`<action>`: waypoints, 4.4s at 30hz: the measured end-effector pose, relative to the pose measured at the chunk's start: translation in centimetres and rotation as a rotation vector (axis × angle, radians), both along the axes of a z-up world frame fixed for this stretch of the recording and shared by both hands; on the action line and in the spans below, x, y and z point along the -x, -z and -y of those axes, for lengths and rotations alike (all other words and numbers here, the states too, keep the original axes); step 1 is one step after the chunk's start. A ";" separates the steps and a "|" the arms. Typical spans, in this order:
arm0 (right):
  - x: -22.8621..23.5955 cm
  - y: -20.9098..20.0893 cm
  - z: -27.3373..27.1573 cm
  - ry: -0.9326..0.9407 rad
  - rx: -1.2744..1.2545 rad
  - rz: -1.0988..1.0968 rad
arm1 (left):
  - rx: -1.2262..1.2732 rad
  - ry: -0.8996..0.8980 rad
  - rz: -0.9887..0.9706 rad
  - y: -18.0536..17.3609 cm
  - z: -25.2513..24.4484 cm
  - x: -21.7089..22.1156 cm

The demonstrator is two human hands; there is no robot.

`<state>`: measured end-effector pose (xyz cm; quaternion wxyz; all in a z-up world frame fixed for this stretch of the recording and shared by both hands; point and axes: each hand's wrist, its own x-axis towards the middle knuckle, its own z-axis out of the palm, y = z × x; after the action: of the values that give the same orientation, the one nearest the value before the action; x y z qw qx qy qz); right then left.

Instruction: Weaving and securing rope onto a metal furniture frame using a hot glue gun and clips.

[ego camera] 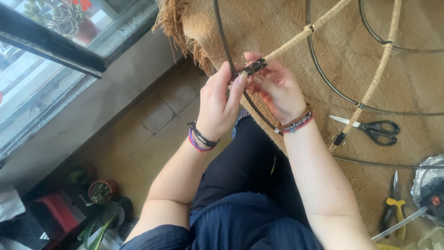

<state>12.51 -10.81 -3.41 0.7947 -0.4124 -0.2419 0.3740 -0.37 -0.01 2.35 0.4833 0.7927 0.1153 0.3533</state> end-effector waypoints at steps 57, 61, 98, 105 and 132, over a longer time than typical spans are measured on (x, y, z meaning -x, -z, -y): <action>2.5 -4.0 8.5 0.117 0.579 0.306 | -0.003 -0.208 0.136 2.3 0.7 1.1; 5.3 -1.1 16.6 0.213 0.736 0.323 | -0.263 -0.274 0.208 3.9 5.0 2.3; 8.4 -1.6 32.4 0.667 1.465 0.807 | -0.811 0.196 -0.144 8.7 17.8 -2.8; 6.3 -0.7 32.0 0.585 1.088 1.186 | -0.796 0.169 -0.152 9.8 17.8 -2.6; 2.0 5.8 27.9 0.373 1.166 1.278 | -0.715 0.343 -0.074 7.2 5.8 -1.5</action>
<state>10.54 -38.69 -9.20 0.2186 -0.9148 -0.3395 0.0003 1.14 -5.84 -4.89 0.2242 0.9308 -0.1319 0.2566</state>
